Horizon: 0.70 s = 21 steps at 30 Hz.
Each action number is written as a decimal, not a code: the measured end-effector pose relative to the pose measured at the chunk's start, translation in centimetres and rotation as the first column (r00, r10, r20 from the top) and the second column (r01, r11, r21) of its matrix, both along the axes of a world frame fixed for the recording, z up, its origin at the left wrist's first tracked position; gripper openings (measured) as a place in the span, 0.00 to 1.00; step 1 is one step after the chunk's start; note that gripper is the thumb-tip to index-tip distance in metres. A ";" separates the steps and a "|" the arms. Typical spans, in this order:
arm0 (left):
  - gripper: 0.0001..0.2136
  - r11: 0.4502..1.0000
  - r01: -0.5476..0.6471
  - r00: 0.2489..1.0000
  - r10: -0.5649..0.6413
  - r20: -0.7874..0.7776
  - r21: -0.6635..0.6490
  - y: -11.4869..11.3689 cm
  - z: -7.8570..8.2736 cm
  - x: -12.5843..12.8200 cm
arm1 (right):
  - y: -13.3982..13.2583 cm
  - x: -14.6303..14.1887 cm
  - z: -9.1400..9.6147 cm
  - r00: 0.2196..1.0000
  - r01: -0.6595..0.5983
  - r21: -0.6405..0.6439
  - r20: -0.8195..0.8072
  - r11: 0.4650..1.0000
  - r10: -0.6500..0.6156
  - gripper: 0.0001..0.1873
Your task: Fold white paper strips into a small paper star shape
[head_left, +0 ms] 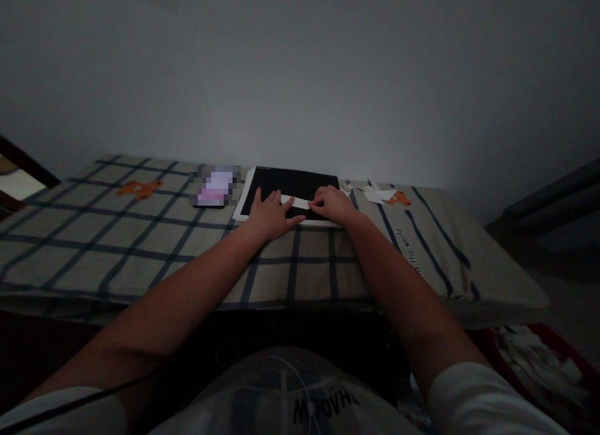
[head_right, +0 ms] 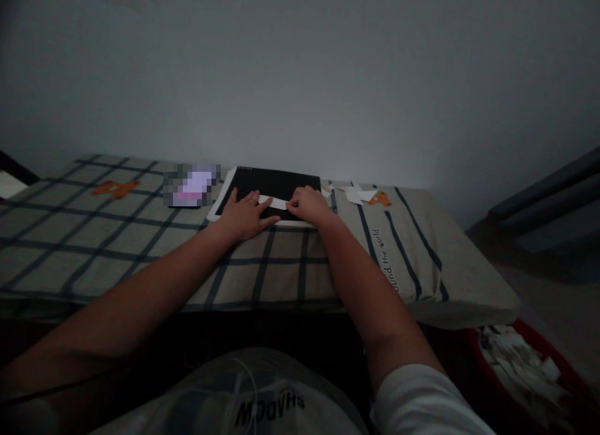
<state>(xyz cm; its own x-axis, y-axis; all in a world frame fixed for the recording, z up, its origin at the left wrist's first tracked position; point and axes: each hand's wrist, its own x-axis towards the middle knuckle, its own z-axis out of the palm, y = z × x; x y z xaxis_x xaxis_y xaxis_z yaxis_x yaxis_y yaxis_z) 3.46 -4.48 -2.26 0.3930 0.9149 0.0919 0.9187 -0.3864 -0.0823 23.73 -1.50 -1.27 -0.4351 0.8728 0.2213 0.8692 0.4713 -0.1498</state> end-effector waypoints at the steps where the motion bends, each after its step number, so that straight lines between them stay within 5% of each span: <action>1: 0.38 1.000 -0.009 1.000 0.009 0.006 0.000 0.0 -0.1 0.0 | 0.1 0.0 -0.1 1.000 -0.003 -0.002 -0.006 1.000 0.003 0.13; 15: 0.42 0.995 -0.083 0.996 0.081 0.038 0.053 0.1 0.1 -0.2 | -0.2 -0.1 -0.4 0.999 0.019 0.052 -0.031 0.998 -0.017 0.17; 21: 0.30 0.982 -0.068 0.995 0.055 0.078 0.176 0.2 0.1 -0.3 | 0.1 0.2 -0.5 0.999 -0.046 0.066 -0.026 0.997 0.048 0.14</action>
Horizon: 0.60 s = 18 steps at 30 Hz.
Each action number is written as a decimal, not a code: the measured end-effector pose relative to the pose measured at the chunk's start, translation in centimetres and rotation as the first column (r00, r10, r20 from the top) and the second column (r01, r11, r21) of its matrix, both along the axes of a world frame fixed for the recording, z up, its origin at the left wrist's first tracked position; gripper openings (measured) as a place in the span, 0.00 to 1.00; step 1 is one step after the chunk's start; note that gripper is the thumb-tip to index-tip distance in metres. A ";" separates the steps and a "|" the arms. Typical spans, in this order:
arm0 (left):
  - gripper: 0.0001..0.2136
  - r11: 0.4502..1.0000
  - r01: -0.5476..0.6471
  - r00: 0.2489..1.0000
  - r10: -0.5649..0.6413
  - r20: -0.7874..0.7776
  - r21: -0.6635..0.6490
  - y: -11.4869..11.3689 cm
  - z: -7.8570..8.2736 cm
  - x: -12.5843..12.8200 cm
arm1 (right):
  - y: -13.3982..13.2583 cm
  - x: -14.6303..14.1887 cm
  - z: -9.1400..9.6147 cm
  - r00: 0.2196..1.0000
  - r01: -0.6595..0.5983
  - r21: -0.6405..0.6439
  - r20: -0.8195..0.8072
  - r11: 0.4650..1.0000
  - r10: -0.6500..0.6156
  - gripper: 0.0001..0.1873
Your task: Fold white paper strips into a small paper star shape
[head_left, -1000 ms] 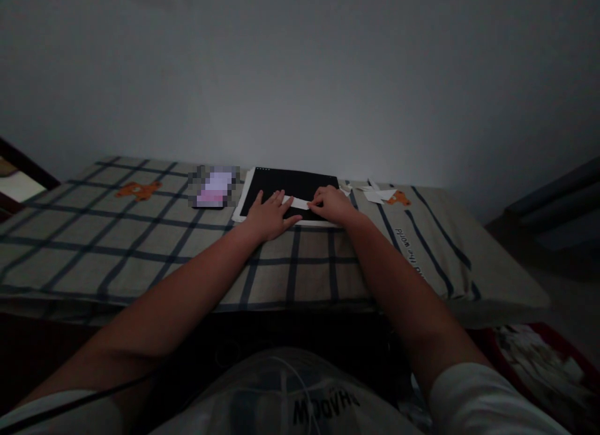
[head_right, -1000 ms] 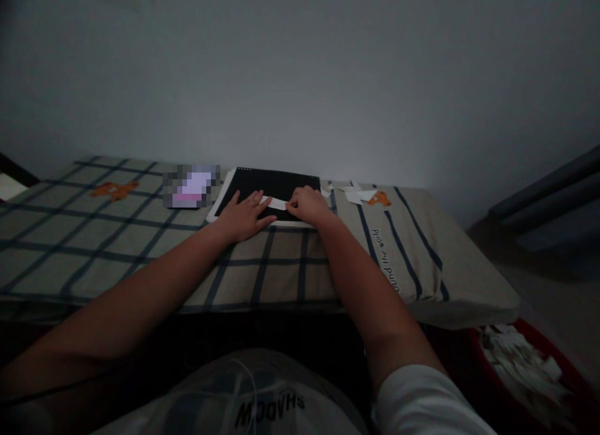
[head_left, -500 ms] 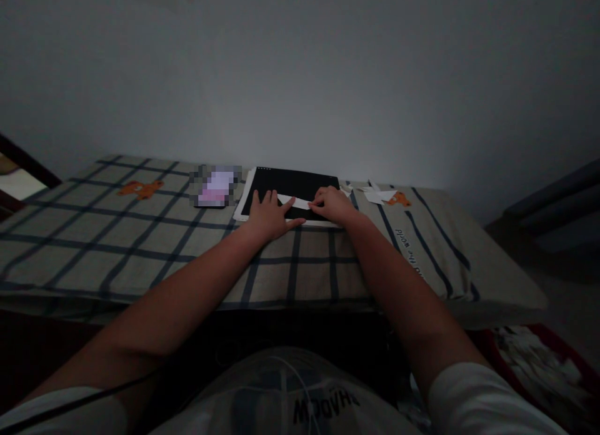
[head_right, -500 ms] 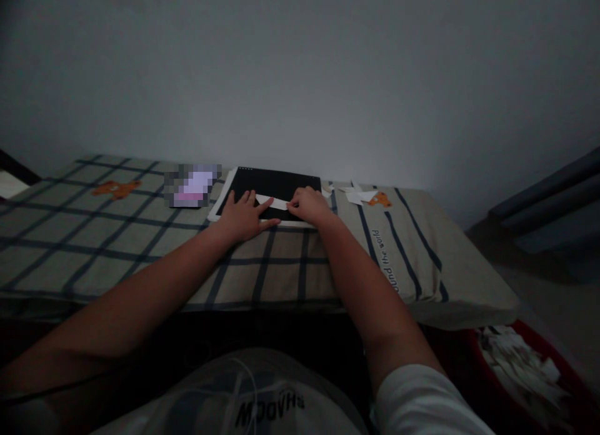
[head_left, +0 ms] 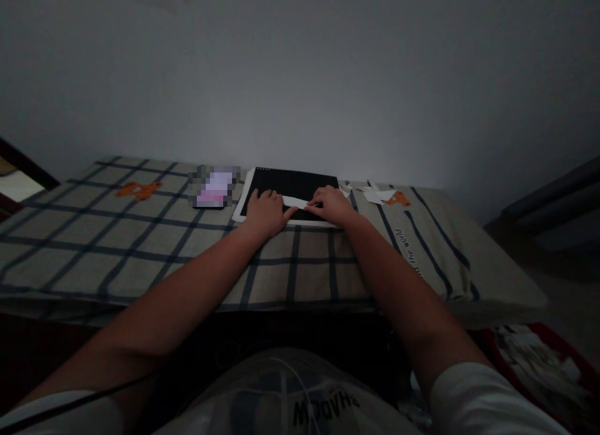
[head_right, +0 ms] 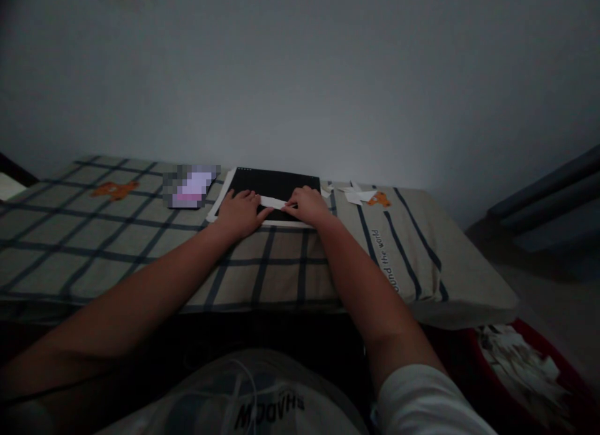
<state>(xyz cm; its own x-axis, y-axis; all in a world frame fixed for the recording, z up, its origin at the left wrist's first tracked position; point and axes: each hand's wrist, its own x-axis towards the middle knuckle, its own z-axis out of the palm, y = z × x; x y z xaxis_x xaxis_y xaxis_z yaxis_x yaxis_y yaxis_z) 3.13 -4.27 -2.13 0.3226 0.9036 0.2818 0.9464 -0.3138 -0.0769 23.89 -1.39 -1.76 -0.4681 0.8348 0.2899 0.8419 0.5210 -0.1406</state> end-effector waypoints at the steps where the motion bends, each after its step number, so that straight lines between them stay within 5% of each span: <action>1: 0.28 1.000 0.014 1.000 -0.014 0.002 0.016 0.0 0.1 -0.1 | 0.1 0.1 -0.1 1.000 -0.016 0.002 -0.001 1.000 0.016 0.14; 7: 0.19 0.996 0.057 0.998 -0.059 0.021 0.067 -0.2 0.9 -0.6 | 0.4 0.2 -0.5 0.996 -0.089 -0.007 -0.022 0.996 0.089 0.19; 18: 0.20 0.994 0.105 0.994 -0.106 0.015 0.041 0.2 1.1 -0.9 | 0.5 0.4 -0.4 0.994 -0.060 -0.035 -0.089 0.998 0.057 0.17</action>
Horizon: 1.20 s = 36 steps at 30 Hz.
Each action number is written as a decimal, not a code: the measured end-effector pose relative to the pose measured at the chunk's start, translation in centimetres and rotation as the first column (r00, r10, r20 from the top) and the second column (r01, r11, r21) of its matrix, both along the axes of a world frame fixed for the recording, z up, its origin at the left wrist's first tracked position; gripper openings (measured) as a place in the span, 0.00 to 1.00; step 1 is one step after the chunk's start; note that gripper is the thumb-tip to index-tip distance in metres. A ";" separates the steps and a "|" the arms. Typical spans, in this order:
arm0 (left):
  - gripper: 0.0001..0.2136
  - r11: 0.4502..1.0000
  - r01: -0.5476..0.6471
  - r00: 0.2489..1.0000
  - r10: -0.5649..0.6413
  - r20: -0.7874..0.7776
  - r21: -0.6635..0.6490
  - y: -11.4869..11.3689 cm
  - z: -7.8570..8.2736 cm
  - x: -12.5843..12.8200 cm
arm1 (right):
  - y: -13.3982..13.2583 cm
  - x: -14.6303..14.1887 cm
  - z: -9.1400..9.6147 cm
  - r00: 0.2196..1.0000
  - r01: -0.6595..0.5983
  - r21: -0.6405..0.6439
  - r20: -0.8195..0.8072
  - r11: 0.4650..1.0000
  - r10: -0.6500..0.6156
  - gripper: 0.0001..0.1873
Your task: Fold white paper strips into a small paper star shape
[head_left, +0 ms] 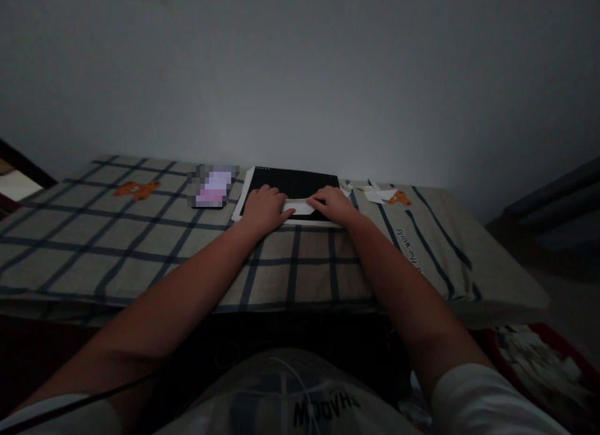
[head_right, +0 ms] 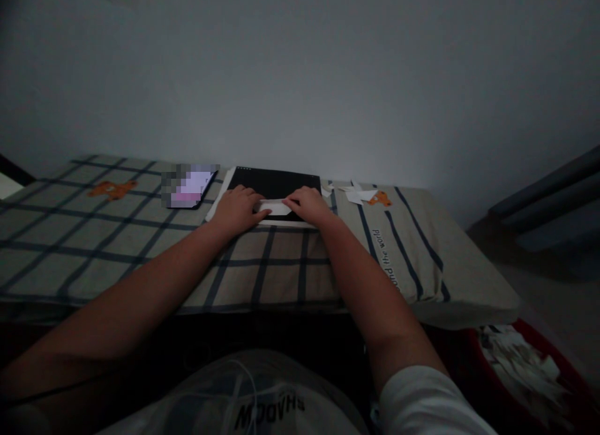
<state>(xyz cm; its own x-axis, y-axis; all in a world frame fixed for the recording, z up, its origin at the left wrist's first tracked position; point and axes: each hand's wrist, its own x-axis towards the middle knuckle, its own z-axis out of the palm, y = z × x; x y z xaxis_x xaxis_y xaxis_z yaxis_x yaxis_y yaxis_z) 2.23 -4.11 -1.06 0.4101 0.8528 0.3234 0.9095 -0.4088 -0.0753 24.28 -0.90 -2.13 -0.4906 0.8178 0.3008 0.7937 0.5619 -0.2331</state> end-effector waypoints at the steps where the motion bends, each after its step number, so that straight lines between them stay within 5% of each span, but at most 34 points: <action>1: 0.20 1.000 -0.001 1.000 0.001 0.005 -0.004 0.0 0.1 0.0 | 0.0 0.0 0.0 1.000 0.005 0.003 -0.011 1.000 -0.005 0.17; 16: 0.12 0.993 0.028 0.990 -0.043 0.134 0.110 -0.2 0.9 0.0 | -1.0 -0.6 1.4 1.000 -0.011 0.248 -0.003 0.969 0.012 0.09; 23: 0.16 0.984 0.177 0.984 -0.178 0.022 0.025 -0.4 0.0 0.6 | -1.2 -1.0 1.1 0.974 -0.062 0.172 0.227 0.983 0.022 0.10; 36: 0.17 0.973 0.229 0.973 -0.228 -0.038 0.035 -0.3 -0.6 0.7 | -1.1 -0.5 0.9 0.978 -0.151 0.201 0.171 0.968 0.117 0.09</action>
<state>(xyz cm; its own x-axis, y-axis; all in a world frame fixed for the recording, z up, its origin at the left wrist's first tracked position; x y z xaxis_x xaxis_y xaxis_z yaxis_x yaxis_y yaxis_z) 2.98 -4.45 -1.63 0.6037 0.7223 0.3373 0.7891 -0.6017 -0.1239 23.78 -2.02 -1.24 -0.6458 0.6673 0.3711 0.7249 0.6884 0.0237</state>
